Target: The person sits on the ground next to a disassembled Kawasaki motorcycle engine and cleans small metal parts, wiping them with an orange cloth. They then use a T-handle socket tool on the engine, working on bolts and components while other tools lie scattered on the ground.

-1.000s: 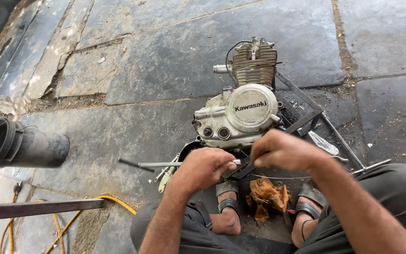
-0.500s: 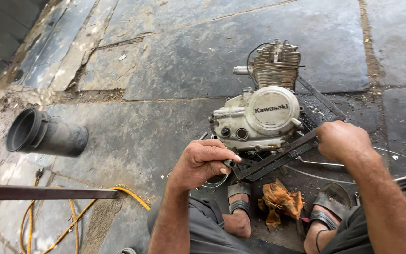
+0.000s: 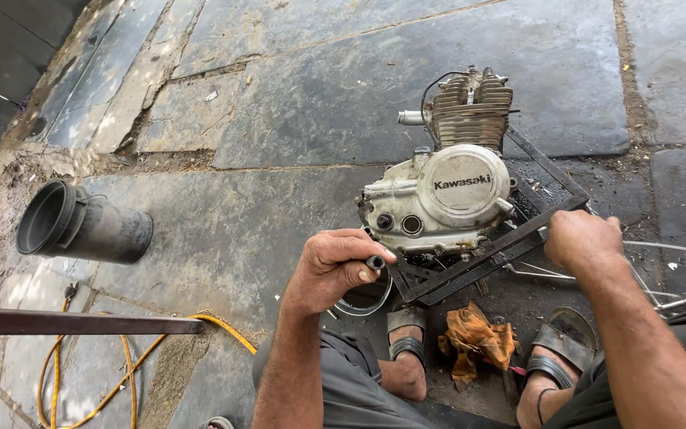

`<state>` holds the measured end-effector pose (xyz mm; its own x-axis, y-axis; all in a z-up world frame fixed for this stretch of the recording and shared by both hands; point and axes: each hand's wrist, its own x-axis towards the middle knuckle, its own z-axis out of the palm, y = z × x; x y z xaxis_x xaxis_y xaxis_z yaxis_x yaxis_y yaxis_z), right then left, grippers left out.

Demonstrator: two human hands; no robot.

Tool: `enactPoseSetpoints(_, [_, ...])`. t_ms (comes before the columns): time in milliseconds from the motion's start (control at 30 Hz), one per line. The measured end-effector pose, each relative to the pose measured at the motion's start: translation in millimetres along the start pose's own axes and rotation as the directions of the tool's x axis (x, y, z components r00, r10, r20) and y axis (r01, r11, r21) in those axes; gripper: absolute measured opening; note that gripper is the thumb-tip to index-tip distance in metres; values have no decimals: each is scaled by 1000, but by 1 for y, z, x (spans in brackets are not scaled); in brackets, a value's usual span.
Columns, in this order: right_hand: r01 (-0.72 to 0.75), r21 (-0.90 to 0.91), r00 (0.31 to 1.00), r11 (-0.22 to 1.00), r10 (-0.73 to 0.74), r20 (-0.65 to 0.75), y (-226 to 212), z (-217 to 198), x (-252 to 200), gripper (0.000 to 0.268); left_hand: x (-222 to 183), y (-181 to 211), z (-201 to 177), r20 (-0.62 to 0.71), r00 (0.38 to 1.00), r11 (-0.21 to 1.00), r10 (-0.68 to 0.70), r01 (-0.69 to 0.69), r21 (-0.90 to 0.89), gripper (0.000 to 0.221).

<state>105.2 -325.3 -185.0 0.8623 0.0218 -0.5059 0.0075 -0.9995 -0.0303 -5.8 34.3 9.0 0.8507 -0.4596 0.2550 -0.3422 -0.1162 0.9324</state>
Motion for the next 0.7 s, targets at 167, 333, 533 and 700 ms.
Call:
enactPoseSetpoints(167, [-82, 12, 968, 997, 82, -237, 18, 41, 41, 19, 8, 11, 0, -1, 1000, 998, 11, -11, 55, 29])
enactPoseSetpoints(333, [-66, 73, 960, 995, 83, -269, 11, 32, 23, 19, 7, 14, 4, -4, 999, 999, -41, 41, 0, 32])
enactPoseSetpoints(533, [13, -25, 431, 1000, -29, -902, 12, 56, 35, 9, 8, 16, 3, -55, 997, 988, 46, -37, 148, 33])
enactPoseSetpoints(700, [133, 186, 842, 974, -12, -540, -22, 66, 14, 19, 8, 19, 7, -100, 995, 990, -25, 38, 134, 32])
